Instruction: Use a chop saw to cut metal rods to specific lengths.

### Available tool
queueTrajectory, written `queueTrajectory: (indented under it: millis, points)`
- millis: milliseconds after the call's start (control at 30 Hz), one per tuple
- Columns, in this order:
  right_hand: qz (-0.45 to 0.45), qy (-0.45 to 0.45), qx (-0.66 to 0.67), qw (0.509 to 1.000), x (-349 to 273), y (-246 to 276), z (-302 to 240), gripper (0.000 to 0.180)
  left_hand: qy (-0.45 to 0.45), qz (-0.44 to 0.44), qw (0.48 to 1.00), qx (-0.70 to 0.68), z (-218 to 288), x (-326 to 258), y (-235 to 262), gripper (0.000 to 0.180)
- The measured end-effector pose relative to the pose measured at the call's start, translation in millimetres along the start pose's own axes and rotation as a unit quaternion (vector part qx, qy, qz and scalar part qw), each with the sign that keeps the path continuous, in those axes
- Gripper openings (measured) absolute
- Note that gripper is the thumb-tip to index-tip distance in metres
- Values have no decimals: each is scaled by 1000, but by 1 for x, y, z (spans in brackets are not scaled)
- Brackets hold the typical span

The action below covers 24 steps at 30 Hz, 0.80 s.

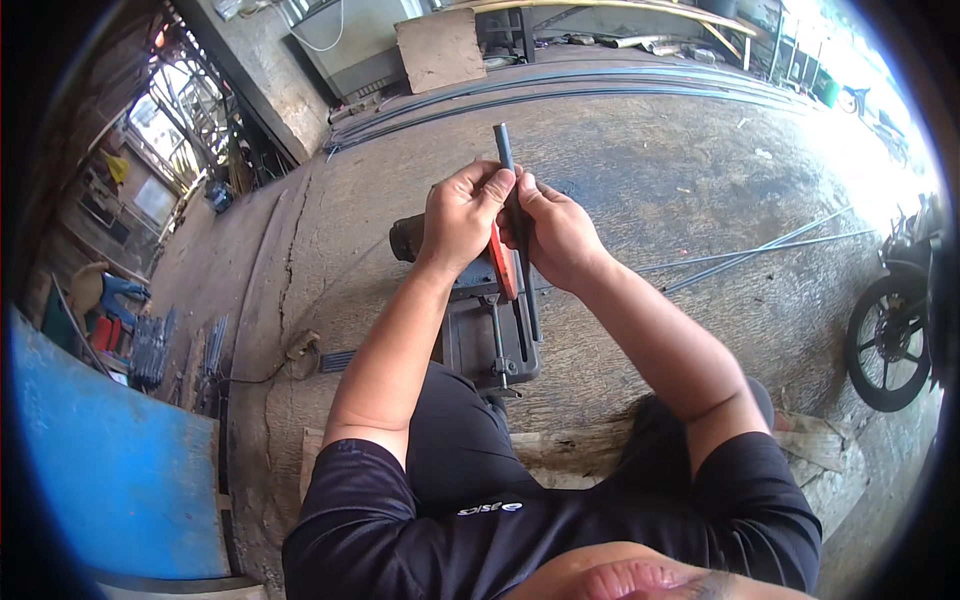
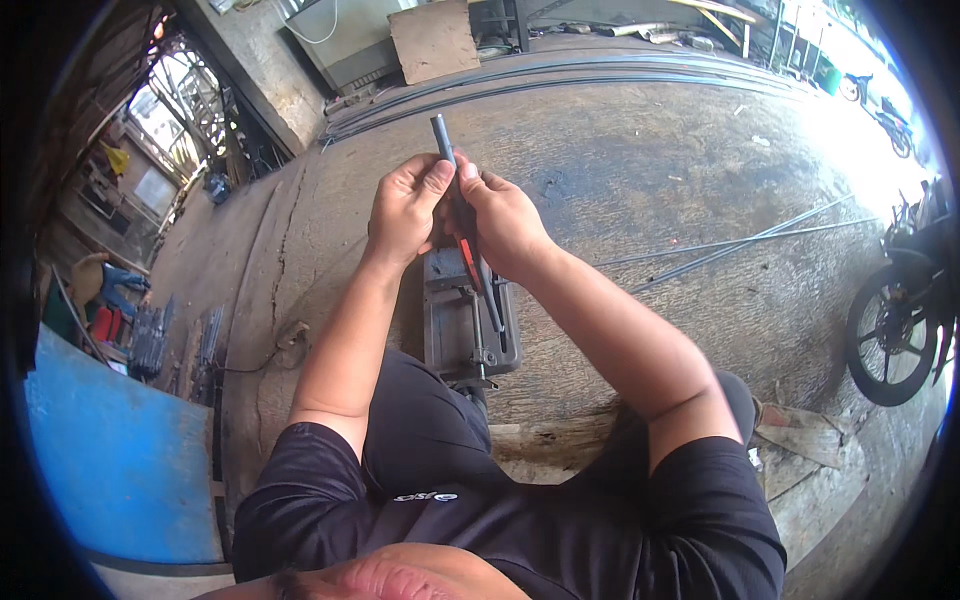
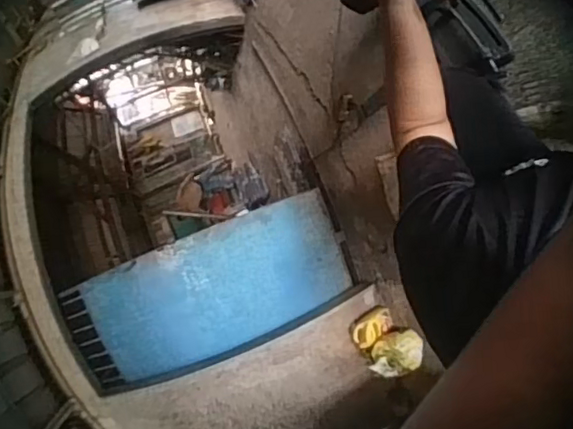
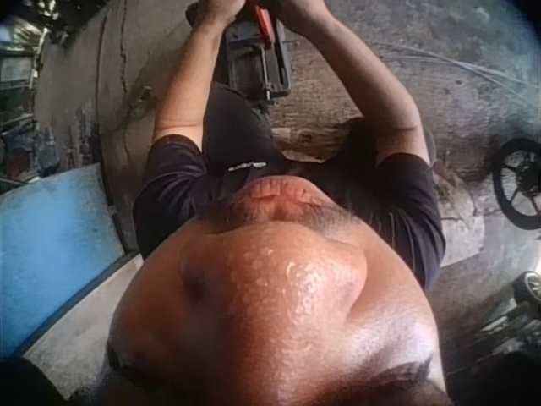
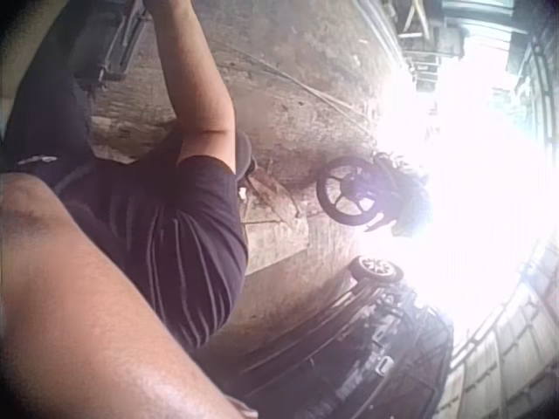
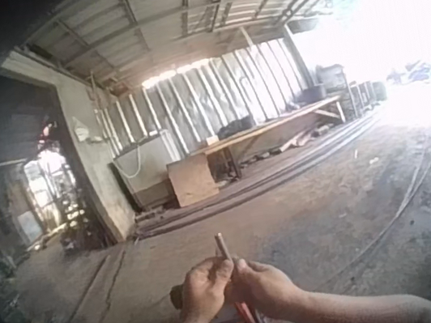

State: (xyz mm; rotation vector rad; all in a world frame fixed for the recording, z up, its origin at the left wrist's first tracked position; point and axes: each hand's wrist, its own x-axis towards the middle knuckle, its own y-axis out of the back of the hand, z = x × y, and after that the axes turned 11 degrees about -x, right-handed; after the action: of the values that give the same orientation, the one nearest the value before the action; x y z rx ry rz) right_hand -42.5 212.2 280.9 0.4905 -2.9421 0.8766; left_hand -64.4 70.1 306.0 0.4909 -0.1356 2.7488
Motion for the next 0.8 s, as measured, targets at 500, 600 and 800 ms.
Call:
queueTrajectory:
  millis: [500,600,800]
  points:
    - [-43,46,-404,913,-67,-8,-15,17,-68,-57,982,-166,33,-37,1,24]
    - [-95,29,-351,931,-86,-24,-30,24,-86,-61,980,-167,52,-54,-5,27]
    - [-104,14,-313,944,-92,-18,-21,23,-82,-80,980,-162,45,-55,-6,26]
